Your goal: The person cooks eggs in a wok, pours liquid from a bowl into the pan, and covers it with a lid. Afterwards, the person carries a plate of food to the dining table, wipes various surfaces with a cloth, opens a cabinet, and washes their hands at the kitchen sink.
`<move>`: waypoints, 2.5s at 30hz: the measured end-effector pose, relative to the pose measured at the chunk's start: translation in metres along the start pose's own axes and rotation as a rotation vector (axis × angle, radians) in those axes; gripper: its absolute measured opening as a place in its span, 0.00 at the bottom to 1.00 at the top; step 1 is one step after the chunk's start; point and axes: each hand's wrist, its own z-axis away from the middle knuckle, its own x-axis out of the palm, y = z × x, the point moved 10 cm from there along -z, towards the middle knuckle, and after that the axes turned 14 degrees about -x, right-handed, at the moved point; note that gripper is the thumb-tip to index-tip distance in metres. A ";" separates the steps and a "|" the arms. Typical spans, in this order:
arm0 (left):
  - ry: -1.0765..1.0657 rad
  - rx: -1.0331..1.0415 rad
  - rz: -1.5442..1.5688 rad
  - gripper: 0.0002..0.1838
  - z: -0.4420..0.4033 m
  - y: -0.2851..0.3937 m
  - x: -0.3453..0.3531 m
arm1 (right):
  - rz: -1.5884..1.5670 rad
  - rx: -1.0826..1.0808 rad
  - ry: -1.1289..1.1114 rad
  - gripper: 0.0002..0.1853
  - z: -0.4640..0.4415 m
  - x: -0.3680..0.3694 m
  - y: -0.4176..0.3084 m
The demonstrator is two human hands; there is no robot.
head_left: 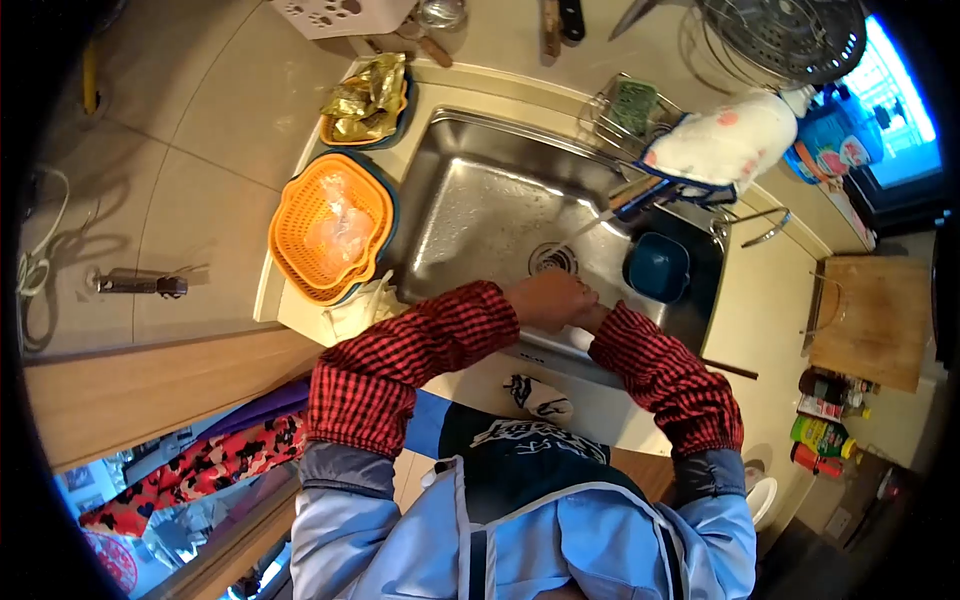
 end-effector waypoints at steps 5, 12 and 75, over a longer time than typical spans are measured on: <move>-0.443 -0.174 0.191 0.24 -0.016 -0.021 0.015 | 0.515 0.076 -0.342 0.12 -0.012 0.038 -0.016; -0.166 -0.725 1.780 0.14 -0.008 -0.092 0.017 | 0.640 -0.058 -0.240 0.12 -0.037 0.014 -0.058; -0.428 -0.556 1.537 0.15 -0.047 -0.110 0.015 | 1.404 -0.624 -0.772 0.07 -0.042 0.032 -0.089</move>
